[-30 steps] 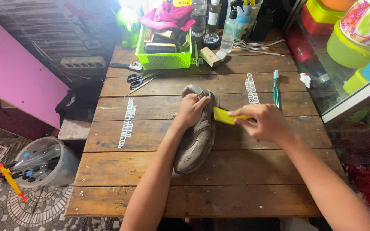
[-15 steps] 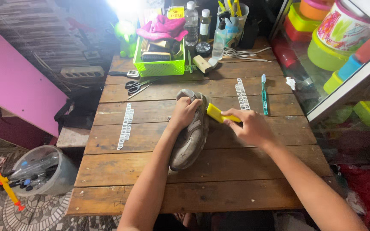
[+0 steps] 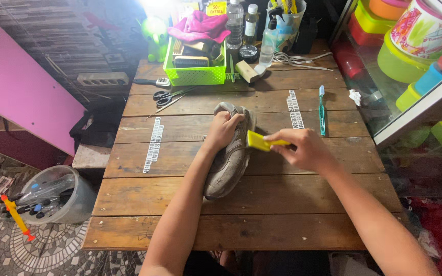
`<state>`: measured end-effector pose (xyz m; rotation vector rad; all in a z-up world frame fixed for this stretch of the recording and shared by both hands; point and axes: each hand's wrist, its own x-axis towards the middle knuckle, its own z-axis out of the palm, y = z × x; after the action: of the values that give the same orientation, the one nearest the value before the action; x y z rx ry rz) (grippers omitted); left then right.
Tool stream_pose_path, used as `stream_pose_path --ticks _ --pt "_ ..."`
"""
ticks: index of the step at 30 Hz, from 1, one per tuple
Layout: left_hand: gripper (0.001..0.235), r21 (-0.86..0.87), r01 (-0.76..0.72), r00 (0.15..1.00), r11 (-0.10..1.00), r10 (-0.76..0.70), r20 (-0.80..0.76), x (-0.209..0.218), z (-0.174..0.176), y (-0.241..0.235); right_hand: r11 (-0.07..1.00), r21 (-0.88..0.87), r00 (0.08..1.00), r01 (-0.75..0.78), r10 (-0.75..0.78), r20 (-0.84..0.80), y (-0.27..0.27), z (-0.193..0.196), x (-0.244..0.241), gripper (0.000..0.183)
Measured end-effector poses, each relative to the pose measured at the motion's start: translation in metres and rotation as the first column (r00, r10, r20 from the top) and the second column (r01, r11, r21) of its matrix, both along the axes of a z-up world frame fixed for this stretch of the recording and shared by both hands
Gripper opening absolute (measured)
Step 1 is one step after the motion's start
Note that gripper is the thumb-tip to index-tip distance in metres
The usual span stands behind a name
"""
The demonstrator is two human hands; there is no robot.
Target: The person scrubs a grey sneaker with a yellow brush on a wooden table. They hold the shoe with their left hand and scrub the upper and sides with the brush in their right hand, occasionally lifting the shoe to inspect the sole.
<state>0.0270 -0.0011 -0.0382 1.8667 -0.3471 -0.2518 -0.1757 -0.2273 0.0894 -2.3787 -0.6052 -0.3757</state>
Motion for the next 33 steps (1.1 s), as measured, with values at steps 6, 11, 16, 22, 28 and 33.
stream_pose_path --ticks 6,11,16,22,28,33 --pt "0.06 0.045 0.022 1.0 0.999 -0.022 -0.004 -0.011 0.015 -0.002 0.921 -0.138 0.921 0.365 -0.379 -0.094 -0.026 -0.031 0.053 0.013" --pt "0.059 0.025 -0.001 1.0 1.0 0.002 -0.01 -0.011 0.01 -0.003 0.907 -0.214 0.895 0.364 -0.404 -0.191 -0.006 -0.01 0.026 0.011" --pt "0.062 0.052 -0.018 1.0 0.998 0.017 0.021 -0.02 0.025 0.0 0.919 -0.256 0.921 0.301 -0.35 -0.172 0.013 0.008 -0.014 0.008" --pt "0.063 0.115 0.011 0.998 0.993 -0.018 0.06 -0.04 0.05 -0.004 0.949 -0.21 0.925 0.236 -0.285 -0.25 0.005 0.003 -0.041 0.01" --pt "0.063 0.038 -0.002 1.0 0.999 0.002 0.021 -0.019 0.012 -0.001 0.925 -0.184 0.898 0.332 -0.37 -0.238 0.004 0.009 -0.017 0.014" --pt "0.06 0.011 -0.012 1.0 1.0 0.011 0.013 -0.012 0.007 0.0 0.914 -0.208 0.908 0.347 -0.383 -0.169 0.018 0.009 -0.01 0.011"
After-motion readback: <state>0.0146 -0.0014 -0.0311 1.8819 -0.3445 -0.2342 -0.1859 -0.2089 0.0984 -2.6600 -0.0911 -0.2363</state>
